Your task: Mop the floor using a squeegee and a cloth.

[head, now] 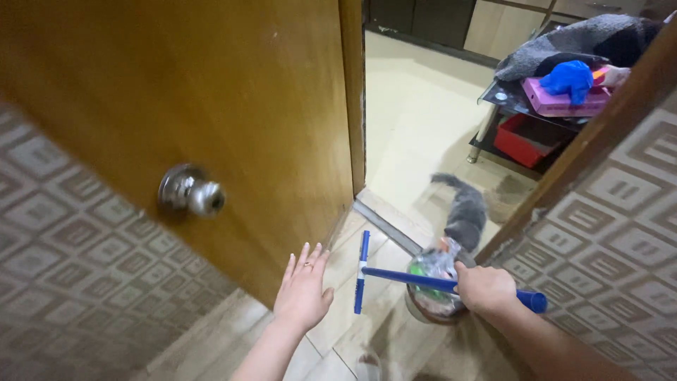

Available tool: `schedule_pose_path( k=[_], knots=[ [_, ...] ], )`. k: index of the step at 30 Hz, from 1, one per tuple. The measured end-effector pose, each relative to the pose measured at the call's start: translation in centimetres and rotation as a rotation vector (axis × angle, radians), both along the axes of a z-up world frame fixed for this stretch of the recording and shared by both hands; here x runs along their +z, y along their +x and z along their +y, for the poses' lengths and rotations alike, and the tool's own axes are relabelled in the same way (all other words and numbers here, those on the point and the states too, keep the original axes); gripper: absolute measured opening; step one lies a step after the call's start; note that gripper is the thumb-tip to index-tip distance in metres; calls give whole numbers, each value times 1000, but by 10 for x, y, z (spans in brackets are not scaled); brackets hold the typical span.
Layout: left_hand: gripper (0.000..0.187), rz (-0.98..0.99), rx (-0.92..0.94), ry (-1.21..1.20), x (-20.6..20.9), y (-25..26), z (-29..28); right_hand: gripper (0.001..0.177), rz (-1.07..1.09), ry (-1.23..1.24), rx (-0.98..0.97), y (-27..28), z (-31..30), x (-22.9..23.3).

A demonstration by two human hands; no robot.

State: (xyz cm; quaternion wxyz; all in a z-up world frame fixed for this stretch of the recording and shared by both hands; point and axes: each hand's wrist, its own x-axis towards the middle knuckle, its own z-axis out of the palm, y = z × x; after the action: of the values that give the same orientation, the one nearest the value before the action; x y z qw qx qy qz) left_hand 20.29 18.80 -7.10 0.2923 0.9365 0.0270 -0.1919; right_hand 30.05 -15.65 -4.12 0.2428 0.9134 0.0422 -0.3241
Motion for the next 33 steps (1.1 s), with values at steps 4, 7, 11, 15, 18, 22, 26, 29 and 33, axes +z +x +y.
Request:
schedule_pose_path(
  k=[4,7,11,15,18,22,26,29,33],
  knots=[
    [75,6,-39,-6,-9,71,18,43,15,-28,-64,55,18,-7],
    [75,34,-52,-16,-23,113,27,25,-66,32,-67,88,16,-21],
    [78,38,-64,-41,-44,157,27,39,-31,-34,-171,121,27,-11],
    [76,46,-87,-64,-68,209,18,25,-71,-85,-251,154,-4,-38],
    [78,48,-121,-89,-80,256,5,25,-21,-81,-410,177,26,-3],
    [78,36,-181,-84,-108,322,-9,25,-37,-143,-412,208,2,-32],
    [75,-20,-203,-110,-120,397,-19,30,-85,-156,-469,260,13,-26],
    [75,-21,-215,-131,-132,435,-23,36,-35,-179,-576,288,10,-29],
    [78,2,-251,-138,-139,495,-29,47,-72,-153,-597,330,14,-29]
  ],
)
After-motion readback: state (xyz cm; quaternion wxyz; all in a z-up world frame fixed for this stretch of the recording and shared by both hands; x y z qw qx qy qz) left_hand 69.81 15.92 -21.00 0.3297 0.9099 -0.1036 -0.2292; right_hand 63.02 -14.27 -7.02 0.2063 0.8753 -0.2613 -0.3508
